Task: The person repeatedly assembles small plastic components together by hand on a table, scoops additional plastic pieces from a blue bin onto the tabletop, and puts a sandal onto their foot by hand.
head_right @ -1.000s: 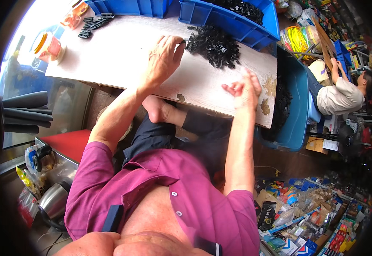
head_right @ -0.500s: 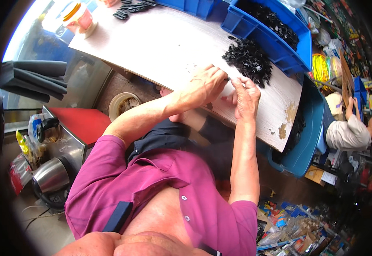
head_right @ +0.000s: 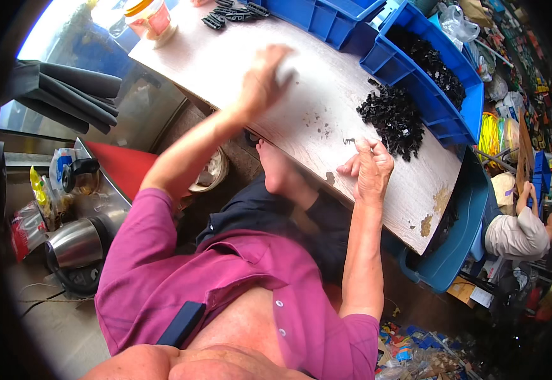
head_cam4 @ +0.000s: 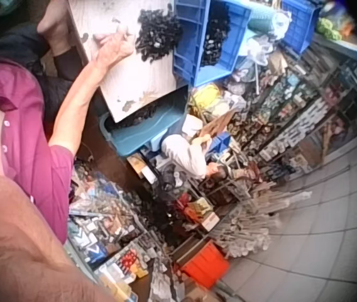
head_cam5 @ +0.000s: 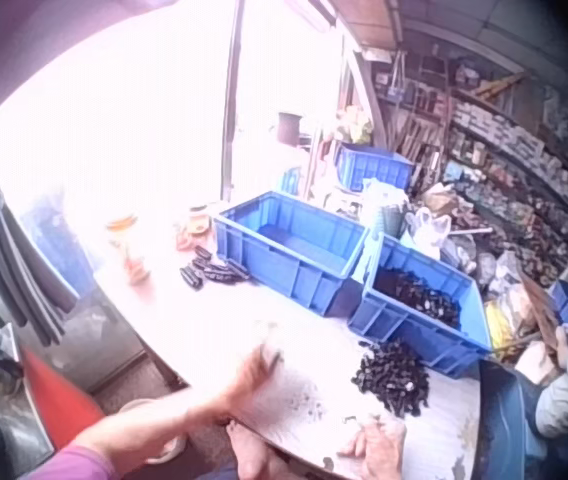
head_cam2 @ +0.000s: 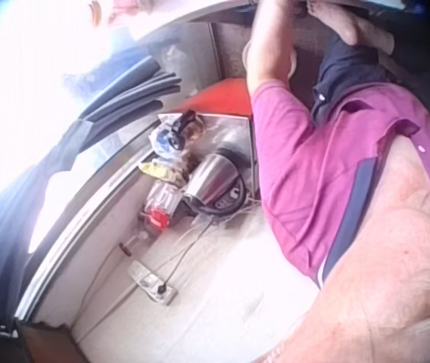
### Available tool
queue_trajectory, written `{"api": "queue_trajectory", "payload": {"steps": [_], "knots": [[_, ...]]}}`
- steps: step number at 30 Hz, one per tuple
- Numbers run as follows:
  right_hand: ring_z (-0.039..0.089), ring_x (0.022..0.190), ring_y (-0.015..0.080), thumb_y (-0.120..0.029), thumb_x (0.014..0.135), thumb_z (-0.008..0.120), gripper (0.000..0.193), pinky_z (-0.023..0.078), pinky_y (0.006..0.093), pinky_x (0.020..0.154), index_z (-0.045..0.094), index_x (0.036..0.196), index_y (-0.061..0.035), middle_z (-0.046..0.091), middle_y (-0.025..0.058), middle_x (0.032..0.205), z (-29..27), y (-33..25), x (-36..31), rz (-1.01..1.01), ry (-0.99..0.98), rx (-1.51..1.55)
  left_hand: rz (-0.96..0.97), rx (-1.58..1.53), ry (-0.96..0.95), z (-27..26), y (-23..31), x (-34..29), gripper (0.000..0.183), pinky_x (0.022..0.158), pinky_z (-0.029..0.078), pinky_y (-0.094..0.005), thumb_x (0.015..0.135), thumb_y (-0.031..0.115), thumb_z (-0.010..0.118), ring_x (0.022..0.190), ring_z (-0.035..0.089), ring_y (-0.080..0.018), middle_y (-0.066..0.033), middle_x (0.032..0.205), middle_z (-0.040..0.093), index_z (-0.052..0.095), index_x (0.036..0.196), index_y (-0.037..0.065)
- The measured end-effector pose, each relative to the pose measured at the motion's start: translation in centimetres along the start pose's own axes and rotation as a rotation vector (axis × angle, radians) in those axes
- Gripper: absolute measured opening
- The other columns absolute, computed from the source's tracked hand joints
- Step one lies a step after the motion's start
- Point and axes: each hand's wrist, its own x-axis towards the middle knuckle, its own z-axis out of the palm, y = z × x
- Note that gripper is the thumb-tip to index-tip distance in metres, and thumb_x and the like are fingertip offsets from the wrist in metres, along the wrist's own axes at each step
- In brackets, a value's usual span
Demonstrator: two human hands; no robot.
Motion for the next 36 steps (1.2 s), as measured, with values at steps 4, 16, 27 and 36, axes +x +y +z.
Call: {"api": "queue_trajectory", "payload": {"steps": [4,16,27,36], "knots": [[0.048,0.038,0.0106,-0.019,0.089,0.065,0.017,0.051,0.0294,0.043,0.061,0.087,-0.0021,0.044,-0.0008,0.045,0.4,0.0,0.1,-0.016,0.014,-0.001,0.059,0.608,0.14,-2.8,-11.2,6.2,0.05,0.1,0.041,-0.049,0.077,0.019,0.065,0.121,0.045,-0.0399,-0.0163,0.121,0.056,0.055,0.125,0.011],[0.05,0.041,0.0127,-0.017,0.091,0.062,0.012,0.053,0.0337,0.042,0.057,0.086,-0.0066,0.042,0.0003,0.046,-0.2,0.1,0.2,-0.011,0.031,-0.008,0.321,0.529,-0.141,-0.8,-11.7,6.1,0.022,0.091,0.044,-0.0423,0.08,0.016,0.068,0.116,0.052,-0.0246,-0.0065,0.115,0.059,0.064,0.101,0.013],[0.05,0.042,0.0129,-0.017,0.091,0.062,0.014,0.054,0.0347,0.043,0.057,0.086,-0.005,0.042,0.0006,0.047,0.0,0.2,0.0,-0.044,0.037,0.018,0.256,0.393,-0.155,-0.3,-7.8,3.3,0.034,0.096,0.041,-0.0447,0.08,0.014,0.067,0.114,0.054,-0.0272,-0.0067,0.114,0.062,0.061,0.114,0.012],[0.049,0.042,0.0122,-0.017,0.091,0.062,0.015,0.055,0.0352,0.044,0.057,0.086,-0.0045,0.042,0.0006,0.048,0.2,0.1,0.0,-0.055,0.056,0.024,0.187,0.459,-0.25,0.0,-8.1,3.2,0.026,0.103,0.036,-0.0472,0.083,0.021,0.068,0.118,0.051,-0.033,-0.0089,0.105,0.064,0.062,0.104,0.007]]}}
